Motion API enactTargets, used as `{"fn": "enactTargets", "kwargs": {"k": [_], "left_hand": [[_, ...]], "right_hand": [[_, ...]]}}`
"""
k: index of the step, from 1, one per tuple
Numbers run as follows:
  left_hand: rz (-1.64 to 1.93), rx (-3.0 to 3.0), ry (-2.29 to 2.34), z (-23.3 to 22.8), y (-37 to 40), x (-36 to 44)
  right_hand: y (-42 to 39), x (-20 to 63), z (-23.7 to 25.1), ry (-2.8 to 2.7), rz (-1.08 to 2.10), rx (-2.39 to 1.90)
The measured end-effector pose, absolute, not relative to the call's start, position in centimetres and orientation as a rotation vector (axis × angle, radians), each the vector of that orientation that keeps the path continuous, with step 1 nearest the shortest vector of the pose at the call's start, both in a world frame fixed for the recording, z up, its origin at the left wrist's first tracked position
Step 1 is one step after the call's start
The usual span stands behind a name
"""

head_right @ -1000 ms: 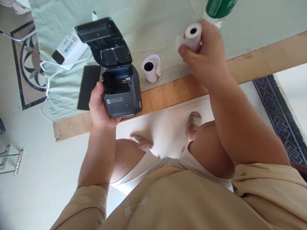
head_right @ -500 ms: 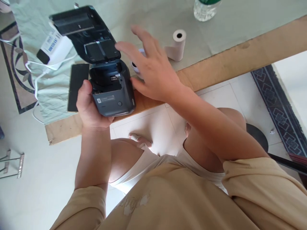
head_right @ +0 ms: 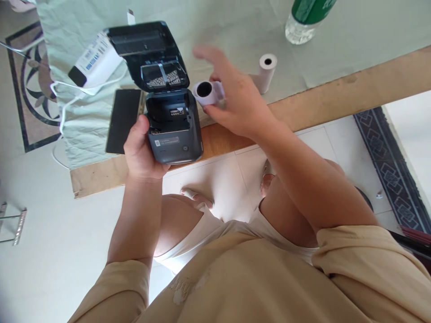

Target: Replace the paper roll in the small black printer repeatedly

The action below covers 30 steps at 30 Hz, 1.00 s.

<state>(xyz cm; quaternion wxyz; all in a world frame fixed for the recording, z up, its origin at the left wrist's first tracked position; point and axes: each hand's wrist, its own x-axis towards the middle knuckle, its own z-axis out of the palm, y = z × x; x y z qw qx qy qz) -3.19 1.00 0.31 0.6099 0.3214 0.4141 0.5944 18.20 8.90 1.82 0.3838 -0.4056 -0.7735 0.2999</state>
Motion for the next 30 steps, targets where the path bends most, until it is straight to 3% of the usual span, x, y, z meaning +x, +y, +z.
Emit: {"fn": "enactTargets", "kwargs": {"k": [4,12,21,30], "left_hand": [[1.391,0.778,0.986,0.2,1.1,-3.0],[1.344,0.852,0.934,0.6,0.9,-3.0],[1.393,0.877,1.019,0.6,0.6,-2.8],[1.377,0.875,0.938,0.7,0.5,-2.8]], "right_hand": [[8.1,17.8,3.5,-1.675,0.885,-0.854],[5.8,14.9,4.8,-2.086,0.486,-0.759],[6.3,14.6,4.8,-2.285,0.573,-0.957],[5.7,14.6,5.1,-2.414,0.666,-0.753]]}}
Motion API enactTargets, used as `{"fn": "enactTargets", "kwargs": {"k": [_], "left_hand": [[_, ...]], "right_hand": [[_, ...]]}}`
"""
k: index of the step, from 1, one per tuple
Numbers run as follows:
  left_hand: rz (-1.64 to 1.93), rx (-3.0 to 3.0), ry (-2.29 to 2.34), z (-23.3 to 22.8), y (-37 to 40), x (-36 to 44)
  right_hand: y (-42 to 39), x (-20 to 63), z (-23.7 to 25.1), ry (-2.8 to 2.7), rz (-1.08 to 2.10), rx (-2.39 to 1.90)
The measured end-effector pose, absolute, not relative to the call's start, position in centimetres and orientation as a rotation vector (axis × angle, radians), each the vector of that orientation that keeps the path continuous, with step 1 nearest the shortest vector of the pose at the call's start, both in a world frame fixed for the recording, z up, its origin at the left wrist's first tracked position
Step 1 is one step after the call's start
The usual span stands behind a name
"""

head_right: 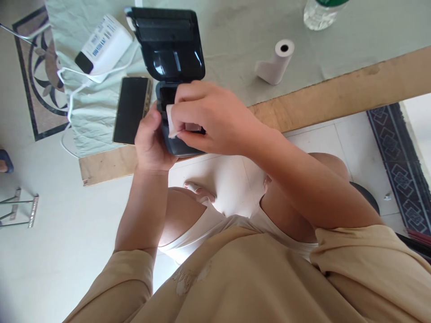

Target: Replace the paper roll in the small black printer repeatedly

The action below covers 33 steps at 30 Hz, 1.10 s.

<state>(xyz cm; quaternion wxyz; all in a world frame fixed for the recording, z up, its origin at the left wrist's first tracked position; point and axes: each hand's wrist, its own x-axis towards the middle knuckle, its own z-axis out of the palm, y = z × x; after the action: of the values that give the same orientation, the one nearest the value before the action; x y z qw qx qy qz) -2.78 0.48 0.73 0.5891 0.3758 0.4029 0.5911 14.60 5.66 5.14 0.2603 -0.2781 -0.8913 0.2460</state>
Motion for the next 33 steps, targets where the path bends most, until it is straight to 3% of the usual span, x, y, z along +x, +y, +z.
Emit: {"fn": "enactTargets", "kwargs": {"k": [5,9,15,26,33], "left_hand": [[1.334,0.903,1.032,0.1,0.6,-3.1],[1.327,0.923,1.033,-0.2,0.7,-3.1],[1.321,0.974,1.001,-0.6,0.8,-3.5],[1.333,0.923,1.044,0.3,0.3,-2.9],[1.312,0.948,1.010,0.5,0.2,-2.6]], "right_hand": [[5.7,15.9,5.2,-2.299,0.728,-0.578],[5.9,16.2,5.4,-1.828,0.698,-0.916],[8.5,15.5,4.1,-1.346,1.263,-0.932],[7.7,15.3,1.3,-1.835,1.448,-0.808],[8.0,15.1,0.3,-1.777,1.494,-0.771]]}}
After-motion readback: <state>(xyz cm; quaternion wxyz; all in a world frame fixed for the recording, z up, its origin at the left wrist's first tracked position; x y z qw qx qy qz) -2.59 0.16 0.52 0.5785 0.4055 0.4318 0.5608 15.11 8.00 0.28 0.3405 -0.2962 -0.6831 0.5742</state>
